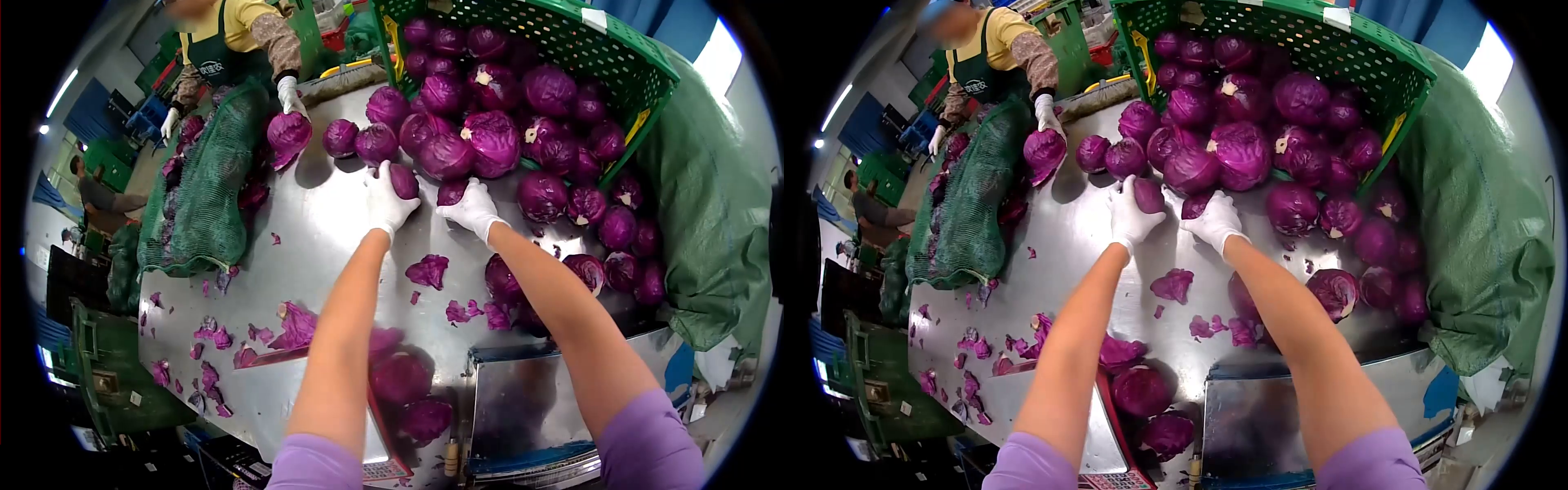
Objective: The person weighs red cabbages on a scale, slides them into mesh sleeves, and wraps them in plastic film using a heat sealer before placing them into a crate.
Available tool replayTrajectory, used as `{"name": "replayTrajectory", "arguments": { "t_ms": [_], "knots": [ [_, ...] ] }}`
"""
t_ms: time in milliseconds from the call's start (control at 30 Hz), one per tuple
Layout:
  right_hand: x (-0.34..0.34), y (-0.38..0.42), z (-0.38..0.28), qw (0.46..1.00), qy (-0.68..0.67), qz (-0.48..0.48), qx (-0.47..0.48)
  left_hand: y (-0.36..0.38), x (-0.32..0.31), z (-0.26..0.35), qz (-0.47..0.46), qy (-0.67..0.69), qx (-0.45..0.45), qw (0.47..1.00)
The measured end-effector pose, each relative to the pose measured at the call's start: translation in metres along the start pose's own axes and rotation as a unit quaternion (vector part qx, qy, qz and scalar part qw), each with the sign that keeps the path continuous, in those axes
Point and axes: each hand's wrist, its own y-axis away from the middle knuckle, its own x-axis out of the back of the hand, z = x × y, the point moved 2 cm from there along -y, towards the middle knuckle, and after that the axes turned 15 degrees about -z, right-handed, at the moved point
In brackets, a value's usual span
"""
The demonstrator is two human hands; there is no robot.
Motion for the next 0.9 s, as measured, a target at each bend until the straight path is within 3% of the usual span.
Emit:
{"name": "replayTrajectory", "arguments": {
  "t_ms": [33,67,100,133,200,267,333,367,467,533,600,667,767,800,900],
  "knots": [
    [0.006,0.003,0.004,1.0,0.007,0.0,0.022,0.003,0.004,-0.001,0.014,0.027,-0.008,0.999],
    [0.019,0.017,0.002,1.0,0.01,-0.001,0.022,0.003,0.016,-0.008,-0.073,0.14,0.002,0.987],
    [0.029,0.033,-0.001,0.982,-0.121,-0.14,0.038,0.016,0.021,-0.012,-0.143,0.334,0.016,0.932],
    [0.035,0.048,-0.006,0.928,-0.246,-0.275,0.054,0.042,0.035,-0.003,-0.205,0.511,0.028,0.834],
    [0.037,0.081,-0.014,0.872,-0.349,-0.33,0.094,0.084,0.048,-0.008,-0.215,0.671,-0.051,0.708],
    [0.04,0.122,-0.038,0.813,-0.432,-0.375,0.113,0.148,0.079,-0.004,-0.262,0.772,-0.036,0.578],
    [0.03,0.161,-0.063,0.797,-0.428,-0.398,0.153,0.201,0.101,-0.007,-0.153,0.745,-0.032,0.648],
    [0.023,0.178,-0.075,0.784,-0.429,-0.406,0.19,0.23,0.117,-0.007,-0.143,0.762,-0.024,0.631],
    [0.006,0.255,-0.134,0.844,-0.263,-0.398,0.246,0.315,0.149,-0.025,-0.007,0.673,-0.008,0.74],
    [-0.03,0.286,-0.149,0.836,-0.23,-0.414,0.277,0.369,0.168,-0.033,0.08,0.629,0.016,0.774],
    [-0.086,0.302,-0.147,0.857,-0.16,-0.385,0.302,0.419,0.173,-0.039,0.155,0.507,0.058,0.846],
    [-0.132,0.323,-0.147,0.895,-0.035,-0.308,0.321,0.463,0.164,-0.05,0.199,0.405,0.13,0.883],
    [-0.184,0.357,-0.14,0.89,0.002,-0.192,0.413,0.498,0.127,-0.045,0.208,0.205,0.176,0.94],
    [-0.197,0.363,-0.134,0.889,0.019,-0.139,0.436,0.505,0.119,-0.046,0.21,0.221,0.185,0.934],
    [-0.19,0.361,-0.132,0.888,0.009,-0.211,0.409,0.504,0.126,-0.038,0.192,0.201,0.191,0.941]
  ]
}}
